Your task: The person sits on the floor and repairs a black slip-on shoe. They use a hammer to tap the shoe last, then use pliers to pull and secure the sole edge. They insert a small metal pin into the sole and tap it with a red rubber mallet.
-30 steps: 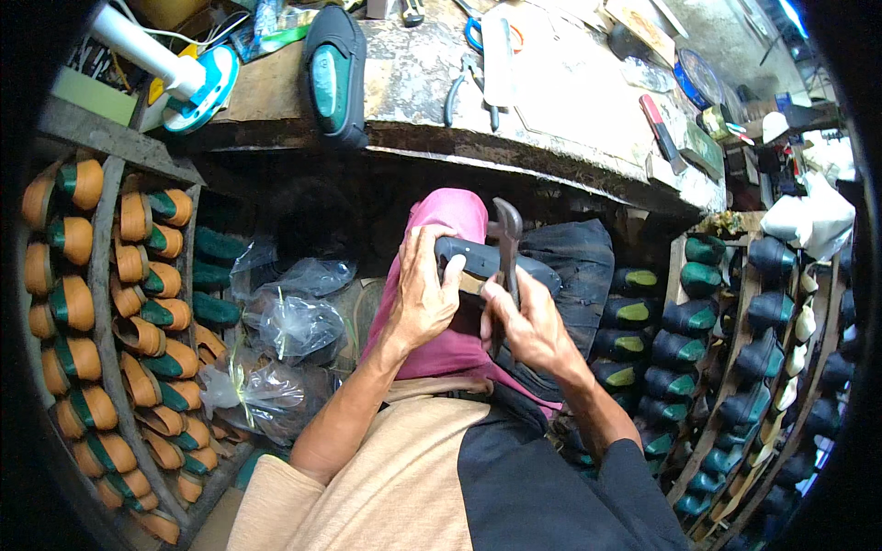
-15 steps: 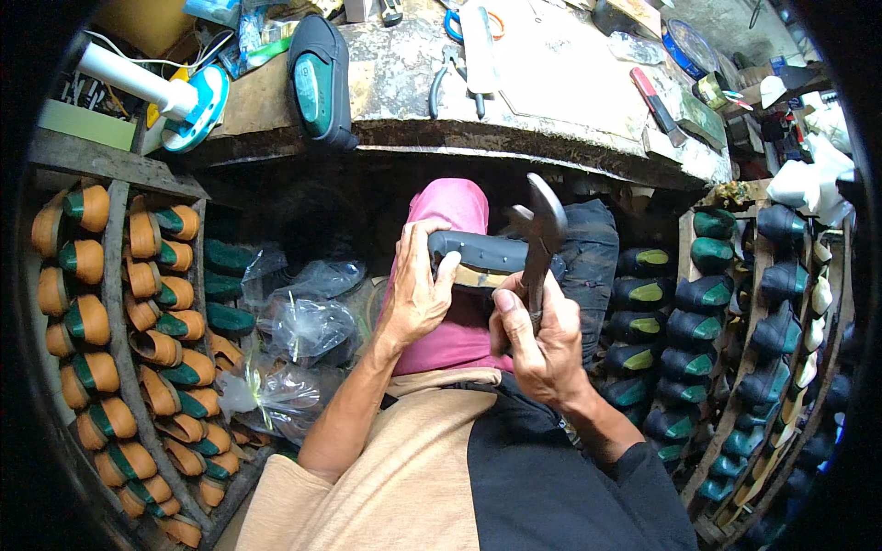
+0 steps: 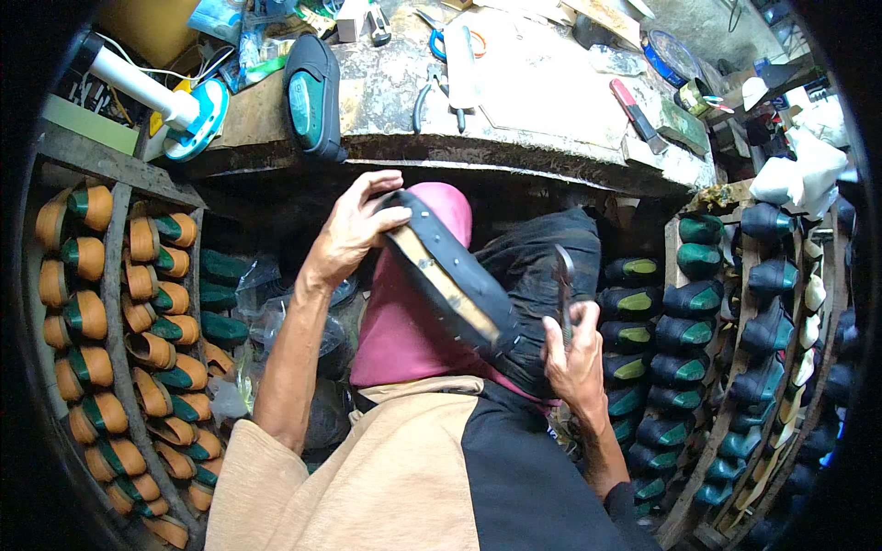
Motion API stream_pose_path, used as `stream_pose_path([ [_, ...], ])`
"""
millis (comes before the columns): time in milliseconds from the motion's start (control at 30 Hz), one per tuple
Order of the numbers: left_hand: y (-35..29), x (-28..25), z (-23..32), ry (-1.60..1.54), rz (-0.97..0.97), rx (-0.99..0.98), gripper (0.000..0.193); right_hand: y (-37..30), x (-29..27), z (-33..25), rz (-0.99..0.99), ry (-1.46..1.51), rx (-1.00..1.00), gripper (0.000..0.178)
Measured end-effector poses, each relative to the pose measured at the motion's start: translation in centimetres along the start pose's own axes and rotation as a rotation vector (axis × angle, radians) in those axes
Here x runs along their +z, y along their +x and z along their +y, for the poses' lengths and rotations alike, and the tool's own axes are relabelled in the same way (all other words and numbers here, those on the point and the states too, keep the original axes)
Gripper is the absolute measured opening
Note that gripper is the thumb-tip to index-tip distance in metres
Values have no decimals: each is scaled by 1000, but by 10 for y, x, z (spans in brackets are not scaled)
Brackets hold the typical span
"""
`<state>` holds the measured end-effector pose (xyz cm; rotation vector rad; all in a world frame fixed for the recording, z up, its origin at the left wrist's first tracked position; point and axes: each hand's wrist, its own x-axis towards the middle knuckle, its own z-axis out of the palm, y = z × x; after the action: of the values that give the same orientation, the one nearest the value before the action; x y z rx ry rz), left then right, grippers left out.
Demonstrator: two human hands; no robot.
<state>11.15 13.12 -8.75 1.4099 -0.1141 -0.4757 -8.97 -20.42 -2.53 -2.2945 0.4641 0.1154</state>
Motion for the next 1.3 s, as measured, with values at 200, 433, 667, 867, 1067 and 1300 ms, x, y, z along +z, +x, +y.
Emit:
stream_pose_path([
  [200, -15, 102, -42, -235, -222, -101, 53, -34, -14, 64, -244, 296, 394, 35],
  [433, -38, 167, -88, -348, -290, -48, 65, -55, -14, 50, -140, 365, 201, 35],
  [667, -53, 153, -104, -589, -304, -69, 64, -14, -31, 37, -309, -247, -222, 42],
  [867, -64, 152, -107, -663, -254, -62, 65, 29, -38, 3, -521, -445, -435, 38],
  [1067, -77, 141, -96, -742, -172, -129, 65, 28, -26, -26, -545, -762, -606, 24],
  [1300, -79, 146, -90, -773, -166, -26, 64, -3, -14, -21, -418, -878, -766, 22],
])
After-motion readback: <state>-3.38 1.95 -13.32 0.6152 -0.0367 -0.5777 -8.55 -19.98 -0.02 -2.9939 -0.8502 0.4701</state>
